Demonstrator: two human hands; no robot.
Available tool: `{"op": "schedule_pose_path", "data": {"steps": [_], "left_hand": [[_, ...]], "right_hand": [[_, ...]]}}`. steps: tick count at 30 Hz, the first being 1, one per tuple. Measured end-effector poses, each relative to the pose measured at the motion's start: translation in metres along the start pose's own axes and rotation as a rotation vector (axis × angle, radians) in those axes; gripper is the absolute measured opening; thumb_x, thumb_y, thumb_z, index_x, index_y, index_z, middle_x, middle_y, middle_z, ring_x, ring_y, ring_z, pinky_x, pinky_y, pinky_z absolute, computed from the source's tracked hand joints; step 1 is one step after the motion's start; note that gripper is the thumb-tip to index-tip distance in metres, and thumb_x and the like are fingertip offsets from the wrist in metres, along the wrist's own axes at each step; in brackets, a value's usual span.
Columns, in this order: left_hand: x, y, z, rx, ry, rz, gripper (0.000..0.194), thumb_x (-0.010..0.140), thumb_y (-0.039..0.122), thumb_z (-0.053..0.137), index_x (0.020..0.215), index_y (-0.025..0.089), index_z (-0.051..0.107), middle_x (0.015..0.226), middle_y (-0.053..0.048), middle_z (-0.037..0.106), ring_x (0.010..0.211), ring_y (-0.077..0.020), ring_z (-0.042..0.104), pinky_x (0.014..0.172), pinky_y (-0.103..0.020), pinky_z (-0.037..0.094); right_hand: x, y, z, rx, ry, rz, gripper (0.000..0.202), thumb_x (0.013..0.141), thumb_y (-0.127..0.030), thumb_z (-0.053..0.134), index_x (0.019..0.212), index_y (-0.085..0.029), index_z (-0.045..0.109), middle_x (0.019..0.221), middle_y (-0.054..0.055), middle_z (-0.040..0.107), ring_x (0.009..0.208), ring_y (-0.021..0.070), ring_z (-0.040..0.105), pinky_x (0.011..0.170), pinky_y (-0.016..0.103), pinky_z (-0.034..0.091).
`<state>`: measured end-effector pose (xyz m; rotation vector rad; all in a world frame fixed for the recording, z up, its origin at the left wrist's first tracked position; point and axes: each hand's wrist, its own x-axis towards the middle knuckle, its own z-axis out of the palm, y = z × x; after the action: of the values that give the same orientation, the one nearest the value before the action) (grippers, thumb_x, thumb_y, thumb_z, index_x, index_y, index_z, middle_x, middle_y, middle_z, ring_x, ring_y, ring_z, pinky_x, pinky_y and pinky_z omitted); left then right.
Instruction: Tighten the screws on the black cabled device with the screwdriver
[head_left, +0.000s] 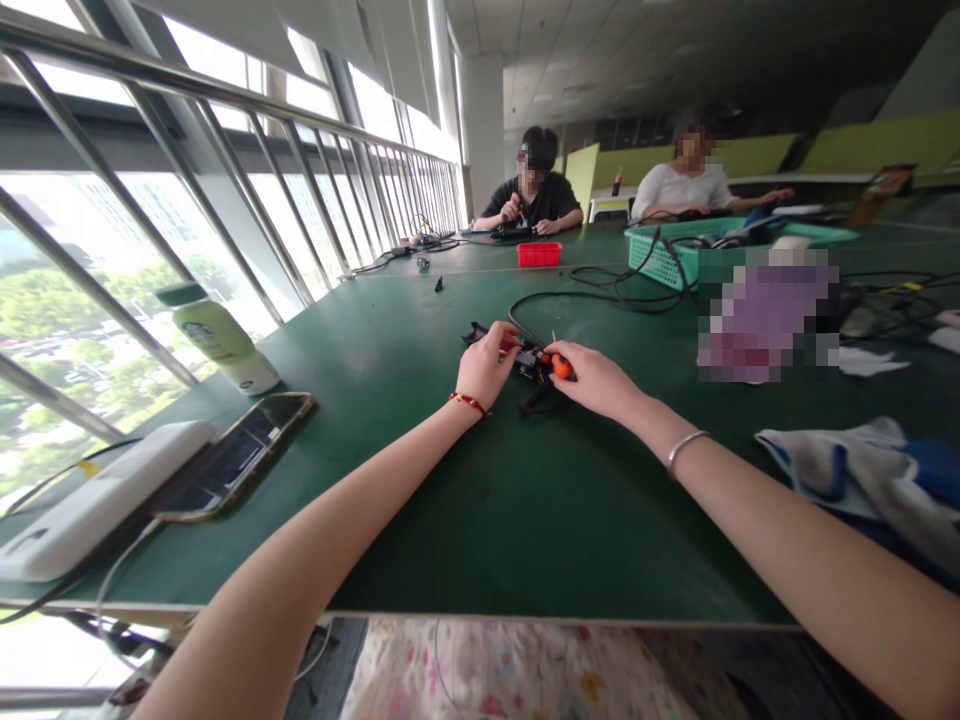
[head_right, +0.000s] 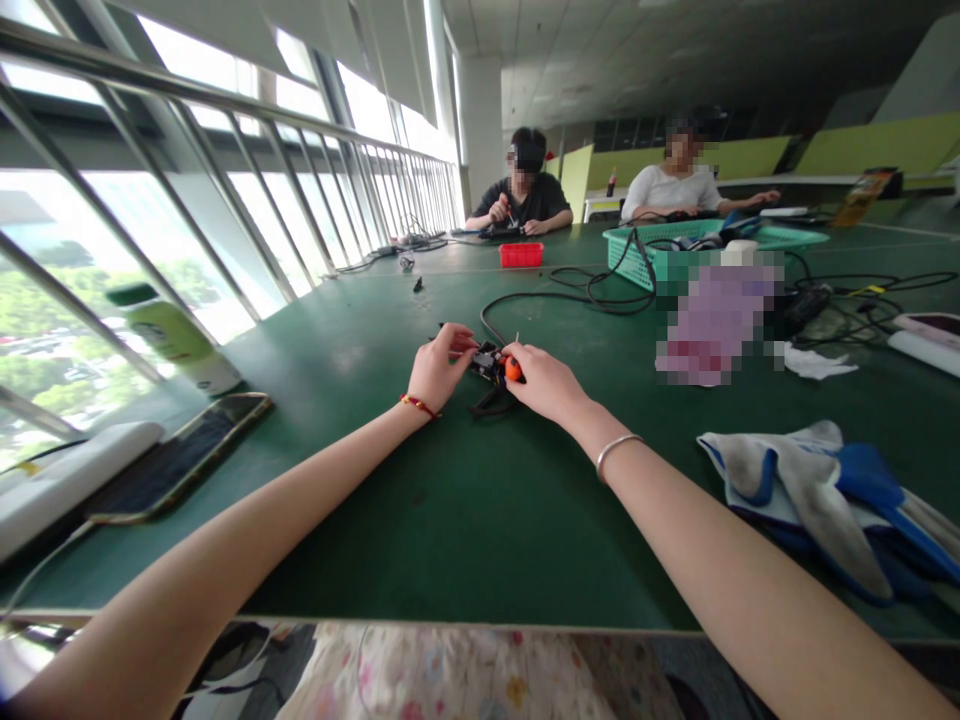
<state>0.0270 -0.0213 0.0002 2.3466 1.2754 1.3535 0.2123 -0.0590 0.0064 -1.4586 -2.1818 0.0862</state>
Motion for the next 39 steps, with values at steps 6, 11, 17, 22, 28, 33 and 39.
{"op": "schedule_pose_path", "data": {"steps": [6, 11, 17, 22, 28, 33, 39], "left_hand": [[0.0026, 0.0024, 0.0007, 0.072, -0.032, 0.04, 0.023, 0.084, 0.011, 0.053, 0.105, 0.02, 0.053, 0.096, -0.002, 0.071, 0.086, -0.0141, 0.068, 0.079, -0.027, 0.055], [0.0048, -0.0003, 0.0019, 0.129, -0.061, 0.051, 0.022, 0.085, 0.012, 0.053, 0.105, 0.02, 0.053, 0.095, -0.002, 0.071, 0.087, -0.0145, 0.067, 0.078, -0.026, 0.054], [0.0052, 0.0033, 0.0007, 0.248, -0.087, 0.106, 0.017, 0.088, 0.015, 0.049, 0.103, 0.021, 0.055, 0.096, -0.003, 0.069, 0.088, -0.0149, 0.065, 0.078, -0.026, 0.051], [0.0049, 0.0069, 0.0001, 0.357, -0.127, 0.161, 0.019, 0.091, 0.017, 0.043, 0.104, 0.02, 0.056, 0.098, -0.004, 0.067, 0.09, -0.0149, 0.063, 0.076, -0.025, 0.05], [0.0048, 0.0058, 0.0004, 0.421, -0.145, 0.179, 0.021, 0.091, 0.018, 0.045, 0.108, 0.02, 0.056, 0.099, -0.004, 0.067, 0.091, -0.015, 0.061, 0.071, -0.023, 0.048], [0.0051, 0.006, -0.0005, 0.384, -0.132, 0.162, 0.019, 0.088, 0.019, 0.051, 0.105, 0.021, 0.059, 0.093, -0.003, 0.069, 0.089, -0.0163, 0.063, 0.071, -0.024, 0.048], [0.0084, -0.001, 0.0033, 0.115, -0.032, 0.05, 0.012, 0.078, 0.016, 0.065, 0.088, 0.022, 0.064, 0.082, 0.001, 0.072, 0.09, -0.017, 0.063, 0.082, -0.029, 0.048]], "right_hand": [[-0.0003, -0.0012, -0.001, -0.006, -0.002, 0.004, 0.036, 0.079, -0.02, 0.056, 0.115, -0.019, 0.055, 0.117, 0.008, 0.064, 0.099, 0.0248, 0.061, 0.083, 0.035, 0.048], [0.0, -0.0013, -0.001, -0.017, -0.004, 0.009, 0.036, 0.079, -0.021, 0.056, 0.115, -0.019, 0.055, 0.118, 0.008, 0.063, 0.1, 0.0254, 0.061, 0.082, 0.035, 0.049], [0.0004, -0.0011, 0.0003, -0.022, -0.009, 0.01, 0.036, 0.079, -0.021, 0.055, 0.115, -0.019, 0.054, 0.117, 0.008, 0.063, 0.1, 0.0255, 0.061, 0.081, 0.035, 0.049], [0.0008, -0.0004, 0.0014, -0.032, -0.002, 0.003, 0.036, 0.079, -0.021, 0.056, 0.115, -0.019, 0.054, 0.116, 0.009, 0.063, 0.1, 0.0252, 0.061, 0.082, 0.035, 0.049], [0.0003, -0.001, 0.0004, -0.031, 0.0, -0.004, 0.036, 0.079, -0.021, 0.056, 0.114, -0.019, 0.054, 0.115, 0.009, 0.064, 0.099, 0.0247, 0.061, 0.081, 0.035, 0.049], [0.0004, -0.0001, 0.0006, -0.025, 0.001, -0.007, 0.035, 0.079, -0.021, 0.055, 0.114, -0.019, 0.054, 0.115, 0.009, 0.063, 0.098, 0.0246, 0.061, 0.08, 0.035, 0.049], [0.0007, 0.0005, 0.0017, -0.028, 0.005, -0.005, 0.036, 0.079, -0.022, 0.055, 0.115, -0.02, 0.054, 0.116, 0.009, 0.063, 0.098, 0.0245, 0.061, 0.08, 0.035, 0.049]]}}
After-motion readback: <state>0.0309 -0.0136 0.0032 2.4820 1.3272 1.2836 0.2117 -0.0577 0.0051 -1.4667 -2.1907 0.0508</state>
